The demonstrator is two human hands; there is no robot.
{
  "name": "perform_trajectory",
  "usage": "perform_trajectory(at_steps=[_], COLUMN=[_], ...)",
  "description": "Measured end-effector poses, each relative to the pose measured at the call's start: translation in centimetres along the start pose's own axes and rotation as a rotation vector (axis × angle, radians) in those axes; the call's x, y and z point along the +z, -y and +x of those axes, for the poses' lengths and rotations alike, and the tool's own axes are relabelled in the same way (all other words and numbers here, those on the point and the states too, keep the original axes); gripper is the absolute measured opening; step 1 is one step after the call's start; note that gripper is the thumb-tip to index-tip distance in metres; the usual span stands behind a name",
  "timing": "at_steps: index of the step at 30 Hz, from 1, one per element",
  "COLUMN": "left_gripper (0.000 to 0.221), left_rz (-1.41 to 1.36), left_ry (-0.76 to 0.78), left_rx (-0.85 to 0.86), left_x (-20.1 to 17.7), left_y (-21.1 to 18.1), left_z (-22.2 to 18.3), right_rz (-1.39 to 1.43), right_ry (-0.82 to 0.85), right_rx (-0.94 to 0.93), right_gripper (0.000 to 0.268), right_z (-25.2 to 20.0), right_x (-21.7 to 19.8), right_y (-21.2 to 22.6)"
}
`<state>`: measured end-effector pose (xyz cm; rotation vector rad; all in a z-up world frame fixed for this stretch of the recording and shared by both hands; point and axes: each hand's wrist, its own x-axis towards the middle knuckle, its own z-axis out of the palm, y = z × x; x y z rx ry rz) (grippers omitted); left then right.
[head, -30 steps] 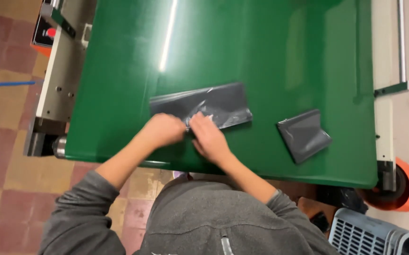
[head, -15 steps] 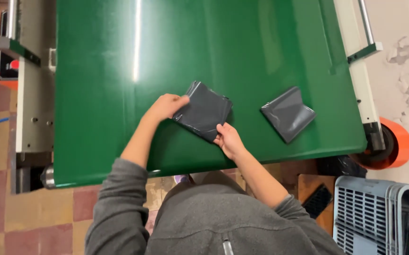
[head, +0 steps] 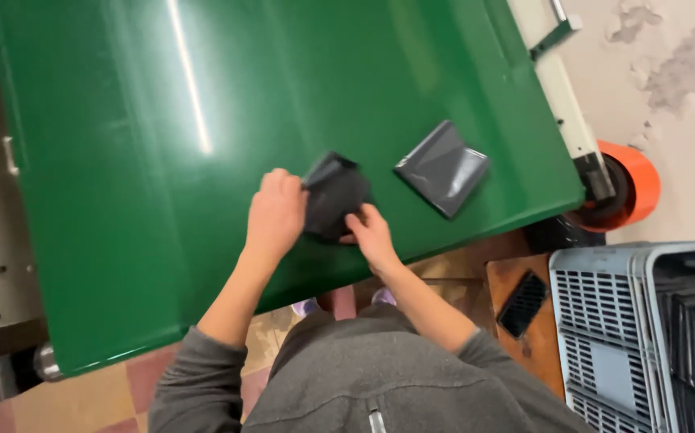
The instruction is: Folding black plastic bags on a conveyor belt and placing them into a collection crate.
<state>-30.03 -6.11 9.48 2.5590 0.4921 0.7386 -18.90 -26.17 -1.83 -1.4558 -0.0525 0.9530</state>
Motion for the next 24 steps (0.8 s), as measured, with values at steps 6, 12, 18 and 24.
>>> perform_trajectory(at_steps=[6,12,18,24], left_gripper=[0.016,0.020,0.026,0.051], left_rz=[-0.553,-0.292,-0.083,0.051], left_ry=[-0.012,0.119,0.197,0.319], left_rx=[0.180,0.102,0.089,-0.093], left_x=[4.2,18.7,24.1,22.2], left_y=[-11.3,-14.7,-13.4,-16.7], left_z=[6.3,10.8,9.9,11.9], right_rz=[0.024,-0.344,-0.695,-1.073], right_ry=[-0.224,-0.573,-0.664,-0.763], right_rx=[-0.739,-0.703,-0.576,-0.639], right_gripper=[0.066,0.089,0.091,0.107], right_z=[-5.2,-4.1,-2.3,-2.3], right_x=[-9.7,-16.8,-18.1,-19.1], right_y=[8.7,11.9,9.9,10.0])
